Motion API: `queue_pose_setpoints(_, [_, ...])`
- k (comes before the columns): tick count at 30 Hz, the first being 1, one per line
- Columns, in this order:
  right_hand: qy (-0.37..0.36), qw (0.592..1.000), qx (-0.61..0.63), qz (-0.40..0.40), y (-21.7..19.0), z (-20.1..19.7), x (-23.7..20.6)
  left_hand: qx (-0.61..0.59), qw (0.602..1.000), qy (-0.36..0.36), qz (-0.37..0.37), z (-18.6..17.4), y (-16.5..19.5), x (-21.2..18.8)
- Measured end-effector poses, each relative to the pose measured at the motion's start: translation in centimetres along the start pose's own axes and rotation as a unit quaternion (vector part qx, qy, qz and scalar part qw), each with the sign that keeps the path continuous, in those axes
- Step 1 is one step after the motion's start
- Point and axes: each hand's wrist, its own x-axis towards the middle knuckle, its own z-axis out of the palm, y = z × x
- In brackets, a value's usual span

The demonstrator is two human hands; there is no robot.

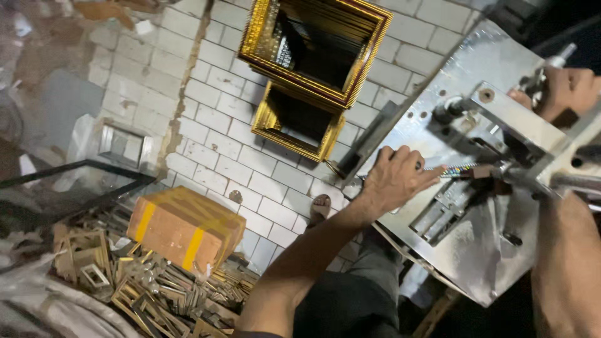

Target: The person uses a corner-joining machine to assemble iridescent picture frame pieces. They place two pieces into the machine, operate the lever to join them, and then remove the joined frame. This process is repeated multiple times with different frame pieces.

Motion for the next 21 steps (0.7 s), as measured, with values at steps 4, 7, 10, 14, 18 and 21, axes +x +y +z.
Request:
queue_pose_setpoints(4, [-0.085, 0.982, 0.164, 0.050, 0.3, 0.3, 0.9, -0.002, 1.000, 0.011, -0.024, -0.8, -0.1, 0.4])
queue_pose_setpoints(7, [-0.072, 0.995, 0.056, -0.039, 0.8, -0.1, 0.9, 0.000, 1.000, 0.017, -0.022, -1.4, -0.2, 0.7])
queue_pose_setpoints(10, [-0.078, 0.995, 0.067, 0.012, 0.7, -0.3, 1.0, -0.006, 0.999, 0.029, -0.016, -1.4, -0.3, 0.8])
queue_pose_setpoints(14, [-0.070, 0.995, 0.057, 0.042, 0.4, -0.6, 1.0, -0.009, 0.998, 0.053, -0.018, -0.8, -0.4, 0.8])
queue_pose_setpoints(18, [-0.083, 0.993, 0.036, 0.079, 1.6, -0.4, 0.5, 0.000, 0.999, -0.036, -0.016, -0.5, -0.4, 1.0])
queue_pose_setpoints(21, [-0.089, 0.990, 0.048, 0.101, 3.0, 0.2, -0.5, 0.053, 0.997, -0.048, 0.031, -0.8, -0.3, 1.0])
